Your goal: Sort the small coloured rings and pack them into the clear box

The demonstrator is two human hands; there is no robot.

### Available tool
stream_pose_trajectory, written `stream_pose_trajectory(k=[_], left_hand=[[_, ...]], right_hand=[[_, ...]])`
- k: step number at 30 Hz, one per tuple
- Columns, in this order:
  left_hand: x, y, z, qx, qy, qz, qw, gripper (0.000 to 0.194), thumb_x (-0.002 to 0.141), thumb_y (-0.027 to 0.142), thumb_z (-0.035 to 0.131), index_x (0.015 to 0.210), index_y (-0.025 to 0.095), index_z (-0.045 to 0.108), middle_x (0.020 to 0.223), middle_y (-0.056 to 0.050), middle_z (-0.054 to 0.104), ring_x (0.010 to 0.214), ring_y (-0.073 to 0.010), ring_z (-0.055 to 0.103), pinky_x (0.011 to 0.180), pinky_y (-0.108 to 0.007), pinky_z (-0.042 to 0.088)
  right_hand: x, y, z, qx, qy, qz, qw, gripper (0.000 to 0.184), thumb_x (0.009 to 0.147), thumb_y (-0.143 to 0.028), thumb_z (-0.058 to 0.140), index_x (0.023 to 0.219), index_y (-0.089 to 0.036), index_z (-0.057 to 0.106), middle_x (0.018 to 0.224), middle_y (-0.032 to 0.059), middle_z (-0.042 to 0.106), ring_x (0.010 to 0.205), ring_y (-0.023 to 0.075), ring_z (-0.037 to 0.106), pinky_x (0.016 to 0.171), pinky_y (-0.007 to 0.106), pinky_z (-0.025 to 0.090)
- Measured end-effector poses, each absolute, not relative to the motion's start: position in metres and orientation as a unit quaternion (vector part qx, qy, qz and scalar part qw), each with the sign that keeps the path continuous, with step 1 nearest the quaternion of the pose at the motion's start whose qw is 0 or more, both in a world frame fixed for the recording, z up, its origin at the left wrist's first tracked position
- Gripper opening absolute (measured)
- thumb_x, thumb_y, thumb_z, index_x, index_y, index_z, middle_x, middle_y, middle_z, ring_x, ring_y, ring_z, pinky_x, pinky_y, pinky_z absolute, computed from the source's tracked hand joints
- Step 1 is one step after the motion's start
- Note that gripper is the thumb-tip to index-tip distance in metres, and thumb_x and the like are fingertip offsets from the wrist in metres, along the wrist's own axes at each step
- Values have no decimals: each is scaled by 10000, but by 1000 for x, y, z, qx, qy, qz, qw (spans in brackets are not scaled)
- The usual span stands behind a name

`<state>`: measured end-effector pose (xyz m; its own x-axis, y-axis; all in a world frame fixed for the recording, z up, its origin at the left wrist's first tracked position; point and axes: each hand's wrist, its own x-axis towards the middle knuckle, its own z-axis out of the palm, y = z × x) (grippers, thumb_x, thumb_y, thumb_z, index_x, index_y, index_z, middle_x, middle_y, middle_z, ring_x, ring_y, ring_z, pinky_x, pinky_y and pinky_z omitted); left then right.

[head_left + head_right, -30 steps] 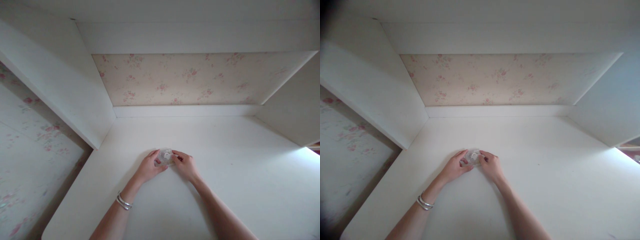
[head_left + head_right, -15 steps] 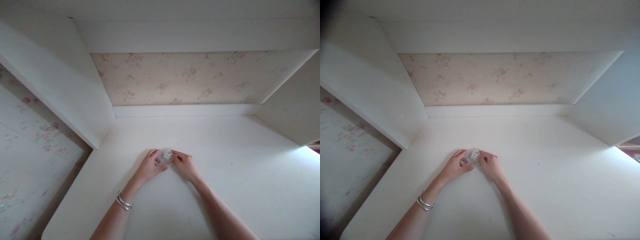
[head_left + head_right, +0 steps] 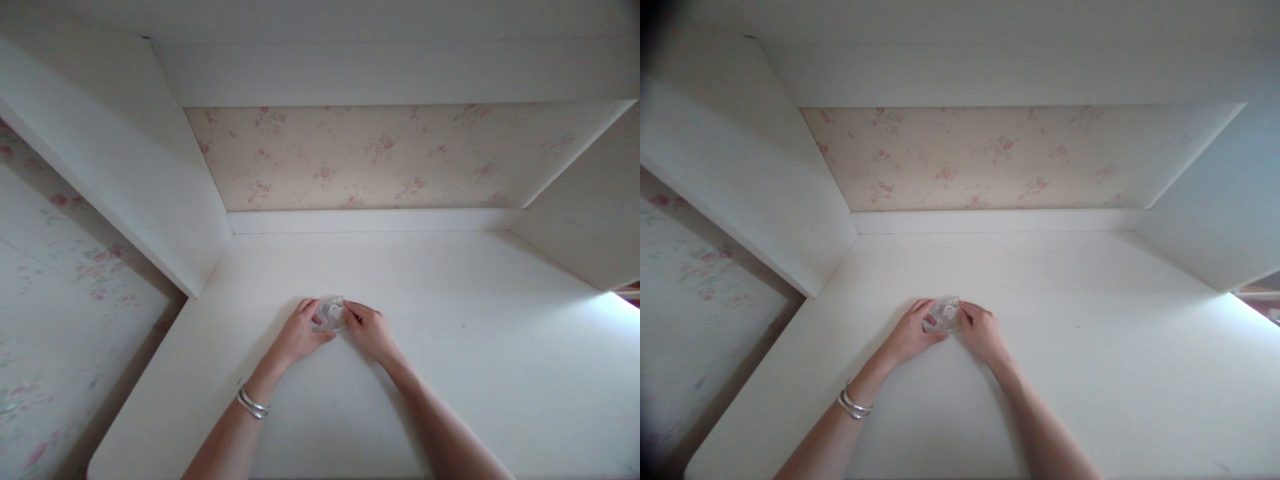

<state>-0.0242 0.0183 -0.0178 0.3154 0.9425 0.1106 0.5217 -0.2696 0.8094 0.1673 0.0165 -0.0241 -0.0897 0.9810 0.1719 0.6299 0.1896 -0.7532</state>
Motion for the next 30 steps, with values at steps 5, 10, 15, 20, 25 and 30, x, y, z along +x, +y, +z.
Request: stream_pose_trajectory(k=[5,10,15,20,25,30], left_hand=[[-27,20,-21,732,498,294,361,688,647,331,741,1272,242,467,1240,-75,497,855,-171,596,786,-330,529],[-28,18,-18,736,488,294,366,779,671,351,717,1357,215,375,1355,-109,403,880,-163,590,782,-320,536],[-29,18,-14,741,473,295,373,754,707,381,690,1373,252,362,1403,-101,363,883,-169,590,690,-298,546],[-27,18,-16,743,479,293,365,705,709,321,695,1344,267,394,1366,-76,412,887,-165,585,678,-281,540],[-25,17,-20,749,480,303,342,723,688,280,714,1336,258,395,1336,-67,435,880,-154,578,811,-312,522],[-25,18,-24,752,480,308,331,791,653,252,743,1352,228,374,1316,-82,437,865,-143,573,881,-335,493]], right_hand=[[170,18,-23,-590,-666,283,357,384,866,-385,446,1149,-200,628,1148,71,644,872,178,630,811,307,484],[175,19,-20,-563,-675,312,360,445,838,-349,493,1257,-211,546,1256,76,572,788,139,617,742,273,495],[183,18,-15,-521,-709,345,329,502,781,-281,549,1276,-202,527,1152,83,615,732,128,596,699,257,489],[192,18,-15,-505,-715,380,299,595,751,-270,594,1329,-202,469,881,33,635,646,108,563,628,228,468],[195,20,-19,-518,-692,417,282,637,743,-276,615,1351,-205,438,806,1,604,611,99,556,588,214,450],[195,20,-18,-518,-692,425,270,700,728,-284,638,1379,-211,391,837,3,600,626,98,557,609,224,453]])
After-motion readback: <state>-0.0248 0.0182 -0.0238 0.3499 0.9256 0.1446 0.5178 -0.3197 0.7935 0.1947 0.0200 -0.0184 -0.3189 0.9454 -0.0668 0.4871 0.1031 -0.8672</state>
